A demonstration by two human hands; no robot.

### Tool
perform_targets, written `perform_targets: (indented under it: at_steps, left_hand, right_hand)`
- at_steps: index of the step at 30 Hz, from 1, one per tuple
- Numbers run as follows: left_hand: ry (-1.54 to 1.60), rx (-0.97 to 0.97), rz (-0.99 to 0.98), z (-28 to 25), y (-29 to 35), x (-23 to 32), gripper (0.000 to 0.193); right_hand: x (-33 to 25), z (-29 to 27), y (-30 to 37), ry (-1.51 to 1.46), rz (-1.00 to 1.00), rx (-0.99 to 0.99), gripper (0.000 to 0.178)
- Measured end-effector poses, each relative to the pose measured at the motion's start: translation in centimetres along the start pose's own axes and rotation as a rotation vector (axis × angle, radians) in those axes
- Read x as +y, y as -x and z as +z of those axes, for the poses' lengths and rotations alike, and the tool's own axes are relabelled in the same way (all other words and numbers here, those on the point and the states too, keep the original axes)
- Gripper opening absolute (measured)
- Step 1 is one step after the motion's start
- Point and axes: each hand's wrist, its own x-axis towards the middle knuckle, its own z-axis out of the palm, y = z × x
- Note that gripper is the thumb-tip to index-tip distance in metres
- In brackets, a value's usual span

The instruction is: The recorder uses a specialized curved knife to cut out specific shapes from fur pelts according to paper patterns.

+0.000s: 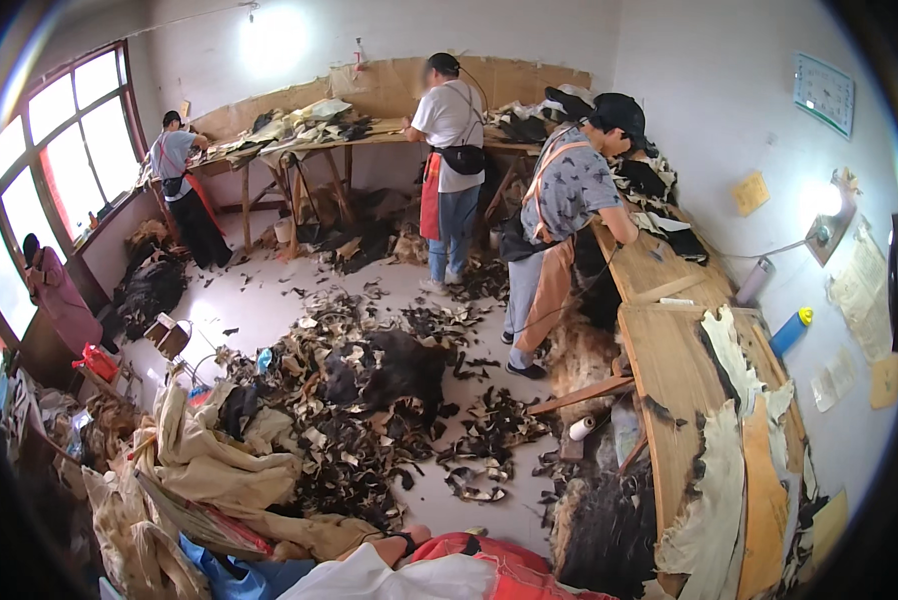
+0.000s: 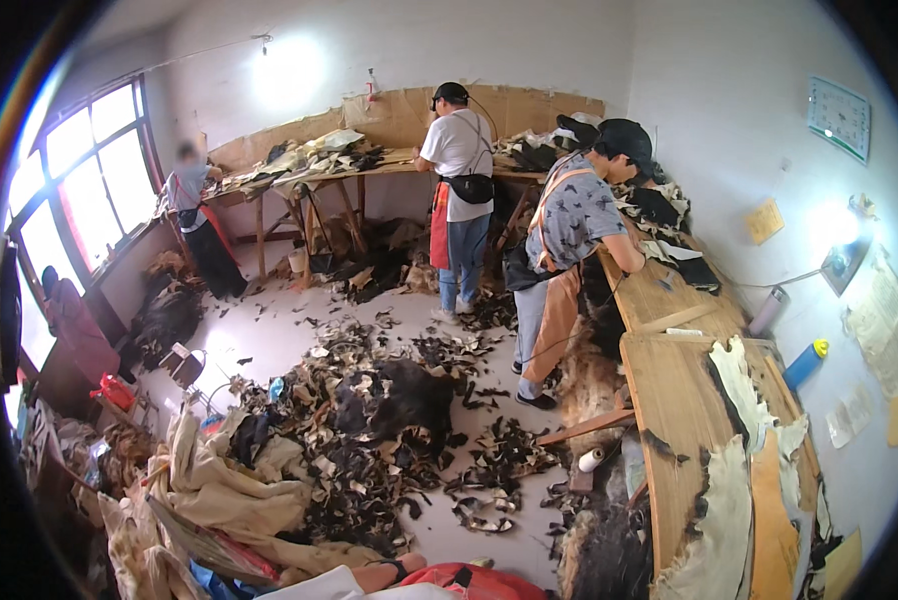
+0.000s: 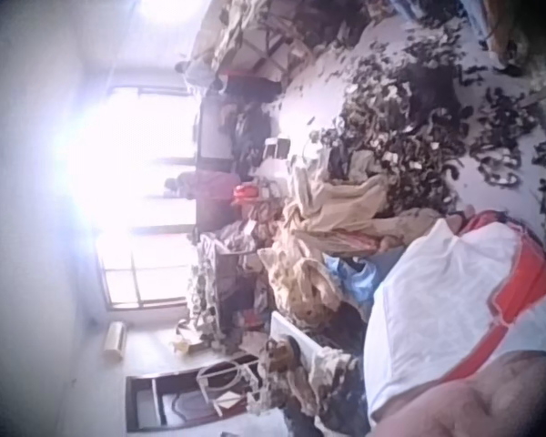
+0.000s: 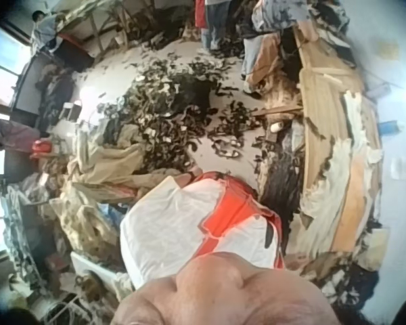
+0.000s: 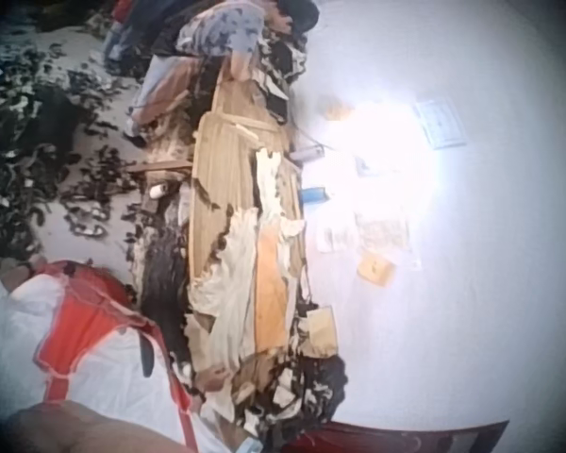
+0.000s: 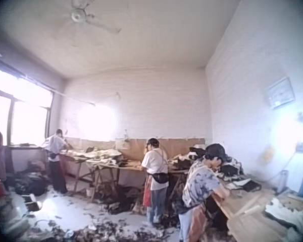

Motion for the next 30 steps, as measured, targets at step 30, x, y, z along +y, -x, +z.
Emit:
perform_targets:
  at_steps: [30]
  left_hand:
    - [0.497, -0.011, 0.447, -32.9, -5.0, 34.9, 0.031]
  right_hand:
    - [8.0, 10.5, -3.1, -0.085, 0.259, -0.428, 0.014]
